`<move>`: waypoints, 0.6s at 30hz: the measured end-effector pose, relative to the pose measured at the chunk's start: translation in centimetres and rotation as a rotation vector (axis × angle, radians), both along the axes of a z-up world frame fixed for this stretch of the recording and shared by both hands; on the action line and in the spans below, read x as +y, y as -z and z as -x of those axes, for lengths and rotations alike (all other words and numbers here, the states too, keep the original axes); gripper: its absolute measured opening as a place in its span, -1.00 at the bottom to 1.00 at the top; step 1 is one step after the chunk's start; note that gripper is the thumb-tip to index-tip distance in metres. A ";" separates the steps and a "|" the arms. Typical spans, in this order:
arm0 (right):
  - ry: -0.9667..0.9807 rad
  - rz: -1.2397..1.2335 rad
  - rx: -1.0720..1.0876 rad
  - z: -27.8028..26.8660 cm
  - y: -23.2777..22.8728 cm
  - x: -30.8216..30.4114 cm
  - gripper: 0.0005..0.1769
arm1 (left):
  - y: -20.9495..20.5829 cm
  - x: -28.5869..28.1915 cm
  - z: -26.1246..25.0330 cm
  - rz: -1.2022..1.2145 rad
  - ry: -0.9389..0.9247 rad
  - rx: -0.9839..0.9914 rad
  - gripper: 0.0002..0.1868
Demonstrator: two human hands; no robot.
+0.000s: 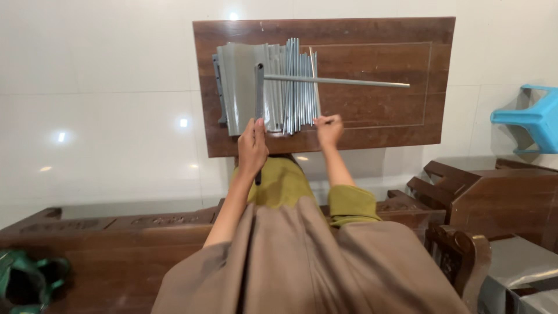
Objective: The person assembles a metal frame by inserting rods into a bracket and attaching a mesh panel. They handle multiple rods and a bracket, aligning and inserting them by hand, then fit the mesh panel onto the assembled frame.
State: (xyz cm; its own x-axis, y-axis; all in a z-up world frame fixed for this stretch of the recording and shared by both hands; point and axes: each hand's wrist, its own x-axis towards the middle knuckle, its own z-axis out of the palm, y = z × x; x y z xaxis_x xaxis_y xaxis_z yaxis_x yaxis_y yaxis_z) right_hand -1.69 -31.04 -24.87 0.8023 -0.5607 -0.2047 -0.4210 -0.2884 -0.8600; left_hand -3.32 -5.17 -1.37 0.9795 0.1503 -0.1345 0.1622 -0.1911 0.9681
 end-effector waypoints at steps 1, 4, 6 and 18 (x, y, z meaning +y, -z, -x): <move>0.039 -0.024 -0.027 0.5 1.5 0.9 -0.83 | 0.5 -0.2 -0.1 -0.031 -0.004 -0.043 -0.51; 0.032 -0.077 -0.100 1.1 4.7 2.6 -0.84 | 1.8 -0.2 0.2 0.134 0.011 0.206 -0.55; 0.007 -0.066 -0.101 1.6 6.5 3.6 -0.83 | 2.7 -0.1 0.2 0.107 0.027 0.172 -0.54; -0.224 0.243 0.052 1.8 11.2 4.1 -0.84 | 6.7 0.5 0.1 0.186 -0.017 0.267 -0.55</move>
